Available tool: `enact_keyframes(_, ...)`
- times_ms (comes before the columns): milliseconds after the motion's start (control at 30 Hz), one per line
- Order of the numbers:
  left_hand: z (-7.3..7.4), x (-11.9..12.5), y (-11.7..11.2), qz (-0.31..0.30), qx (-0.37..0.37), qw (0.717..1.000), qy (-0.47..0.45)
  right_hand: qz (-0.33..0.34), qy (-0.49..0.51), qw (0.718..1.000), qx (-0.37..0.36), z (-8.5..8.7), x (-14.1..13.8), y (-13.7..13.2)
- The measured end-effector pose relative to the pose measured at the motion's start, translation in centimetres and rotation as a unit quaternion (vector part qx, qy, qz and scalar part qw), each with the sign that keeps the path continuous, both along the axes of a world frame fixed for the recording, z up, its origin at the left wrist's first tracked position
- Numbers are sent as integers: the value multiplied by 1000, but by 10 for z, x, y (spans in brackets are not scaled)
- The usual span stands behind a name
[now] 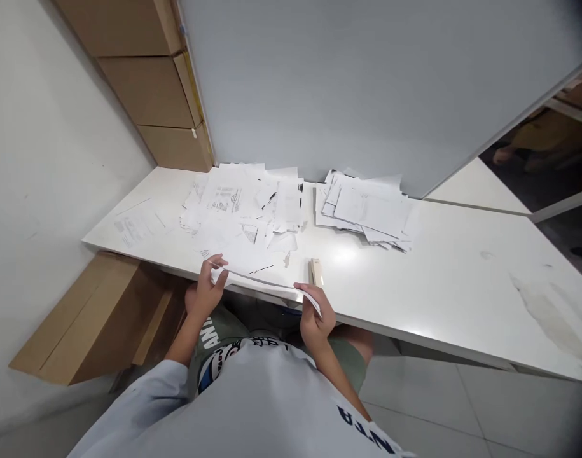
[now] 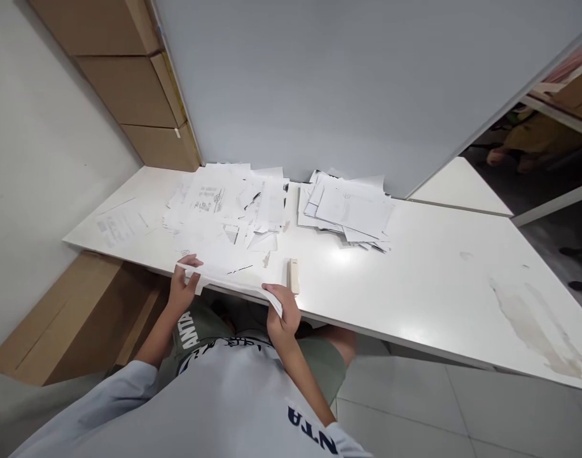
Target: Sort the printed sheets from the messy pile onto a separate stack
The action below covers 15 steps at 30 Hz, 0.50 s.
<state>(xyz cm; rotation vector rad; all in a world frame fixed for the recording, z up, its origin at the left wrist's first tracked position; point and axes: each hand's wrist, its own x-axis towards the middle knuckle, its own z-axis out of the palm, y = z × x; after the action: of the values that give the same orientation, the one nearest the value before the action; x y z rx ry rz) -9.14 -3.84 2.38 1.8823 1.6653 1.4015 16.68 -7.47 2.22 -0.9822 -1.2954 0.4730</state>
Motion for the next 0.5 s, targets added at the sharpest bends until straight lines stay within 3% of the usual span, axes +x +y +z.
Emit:
enact_keyframes(267, -12, 12, -9, 32, -48, 998, 24, -2, 71, 992, -104, -28, -14, 8)
enact_keyframes(500, -12, 18, -9, 76, -32, 997, 6, -4, 84, 985, -152, -9, -2, 9)
